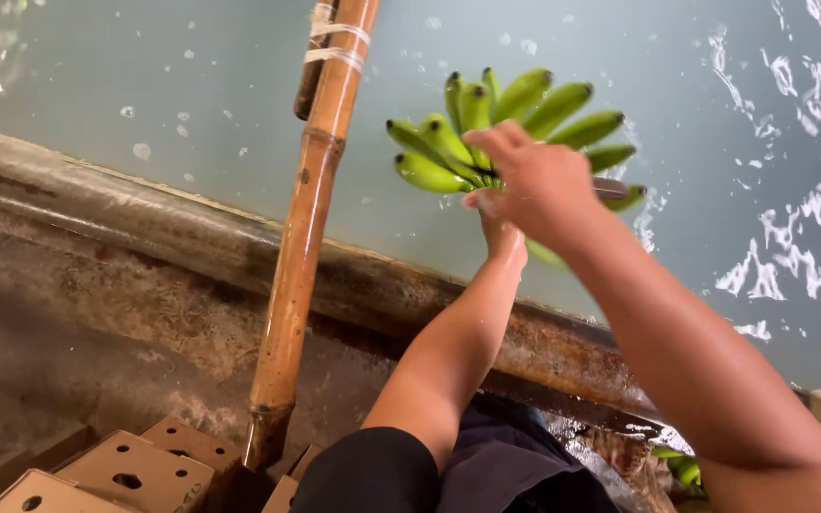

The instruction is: Sorting and cleaning bunches of green bananas in a water tank.

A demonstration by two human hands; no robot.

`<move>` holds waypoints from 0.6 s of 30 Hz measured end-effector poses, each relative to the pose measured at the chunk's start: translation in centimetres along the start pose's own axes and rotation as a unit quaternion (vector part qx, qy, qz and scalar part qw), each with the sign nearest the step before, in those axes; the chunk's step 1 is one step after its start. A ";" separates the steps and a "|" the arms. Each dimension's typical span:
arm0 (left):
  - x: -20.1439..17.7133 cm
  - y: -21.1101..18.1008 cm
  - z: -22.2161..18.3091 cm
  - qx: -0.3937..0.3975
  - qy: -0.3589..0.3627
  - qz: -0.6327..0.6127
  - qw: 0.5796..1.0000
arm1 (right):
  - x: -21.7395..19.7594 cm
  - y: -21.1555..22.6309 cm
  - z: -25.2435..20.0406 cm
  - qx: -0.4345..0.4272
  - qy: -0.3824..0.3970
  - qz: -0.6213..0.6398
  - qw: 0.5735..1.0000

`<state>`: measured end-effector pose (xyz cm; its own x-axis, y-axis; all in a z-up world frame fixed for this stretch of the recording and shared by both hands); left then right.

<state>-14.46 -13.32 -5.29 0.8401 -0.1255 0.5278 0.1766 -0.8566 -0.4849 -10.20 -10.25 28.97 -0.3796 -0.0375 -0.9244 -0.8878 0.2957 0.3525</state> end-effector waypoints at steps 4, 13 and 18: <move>2.2 -2.1 -2.3 0.001 0.015 -0.017 1.000 | 2.3 1.7 3.9 -0.039 -0.017 -0.013 0.999; 4.5 -5.8 -6.0 -0.010 0.047 -0.045 0.998 | 6.2 1.0 6.7 0.017 -0.079 -0.047 0.996; 4.2 -6.0 -5.8 -0.020 0.063 -0.052 0.996 | 8.3 1.7 5.8 0.026 -0.146 0.003 0.989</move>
Point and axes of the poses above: each hand's wrist, its own z-axis towards the middle knuckle, its own x-axis out of the palm, y = z × x, the point moved 2 cm from there along z, towards the middle knuckle, and after that the axes turned 13 degrees about -x, right-handed, at the moved point
